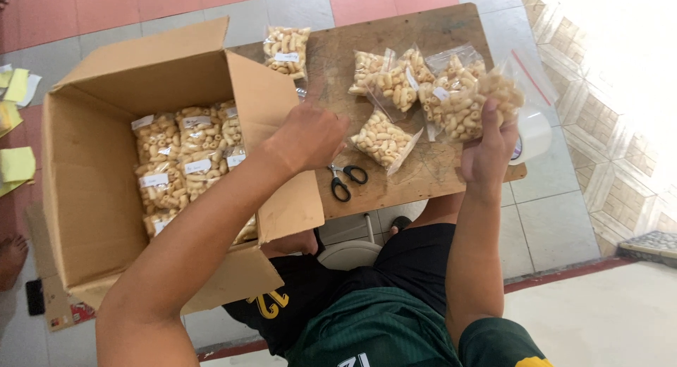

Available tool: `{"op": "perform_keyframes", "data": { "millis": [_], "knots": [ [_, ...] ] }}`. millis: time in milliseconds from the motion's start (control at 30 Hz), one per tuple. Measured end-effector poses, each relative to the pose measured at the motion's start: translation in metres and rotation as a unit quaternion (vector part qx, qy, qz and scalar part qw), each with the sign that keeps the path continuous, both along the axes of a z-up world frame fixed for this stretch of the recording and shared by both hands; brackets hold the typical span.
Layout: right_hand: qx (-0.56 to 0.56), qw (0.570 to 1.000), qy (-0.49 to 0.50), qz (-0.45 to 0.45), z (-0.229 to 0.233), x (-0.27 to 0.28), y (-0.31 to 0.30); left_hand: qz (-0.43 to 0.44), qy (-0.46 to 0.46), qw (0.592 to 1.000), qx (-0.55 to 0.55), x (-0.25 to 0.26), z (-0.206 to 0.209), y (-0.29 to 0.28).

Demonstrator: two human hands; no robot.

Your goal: Packing small plastic bags of snacks into a cardboard box, occasionally trimming the bags with scissors.

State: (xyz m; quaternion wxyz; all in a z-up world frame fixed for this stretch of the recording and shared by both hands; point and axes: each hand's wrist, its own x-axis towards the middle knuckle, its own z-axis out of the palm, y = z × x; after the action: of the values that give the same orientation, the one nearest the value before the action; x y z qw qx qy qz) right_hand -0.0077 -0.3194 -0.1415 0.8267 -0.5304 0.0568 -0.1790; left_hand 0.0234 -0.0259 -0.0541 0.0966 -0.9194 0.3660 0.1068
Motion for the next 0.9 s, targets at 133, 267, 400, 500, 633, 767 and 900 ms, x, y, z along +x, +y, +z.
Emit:
{"op": "perform_keyframes", "data": {
  "millis": [133,267,400,500,633,767,900],
  "knots": [
    [0.070,0.997,0.005,-0.011,-0.029,-0.008,0.018,0.016,0.086,0.993,-0.082,-0.005,0.025,-0.006],
    [-0.019,0.995,-0.017,0.100,-0.029,-0.022,0.071,0.069,0.250,0.922,-0.288,-0.012,0.068,-0.013],
    [-0.277,0.928,-0.028,0.248,0.081,-0.031,0.108,0.118,0.231,0.850,-0.458,-0.012,0.053,-0.011],
    [-0.442,0.886,0.031,0.138,0.069,-0.003,0.065,0.182,0.210,0.857,-0.434,0.000,0.043,0.006],
    [-0.658,0.747,0.088,0.031,0.034,0.023,0.023,0.282,0.257,0.854,-0.353,0.005,0.043,0.004],
    [-0.734,0.679,0.007,0.010,0.013,0.023,0.007,0.255,0.224,0.886,-0.316,0.008,0.034,0.001],
    [-0.621,0.778,-0.087,0.035,0.019,0.009,-0.007,0.273,0.245,0.880,-0.301,0.016,0.027,0.009]
  ]
}}
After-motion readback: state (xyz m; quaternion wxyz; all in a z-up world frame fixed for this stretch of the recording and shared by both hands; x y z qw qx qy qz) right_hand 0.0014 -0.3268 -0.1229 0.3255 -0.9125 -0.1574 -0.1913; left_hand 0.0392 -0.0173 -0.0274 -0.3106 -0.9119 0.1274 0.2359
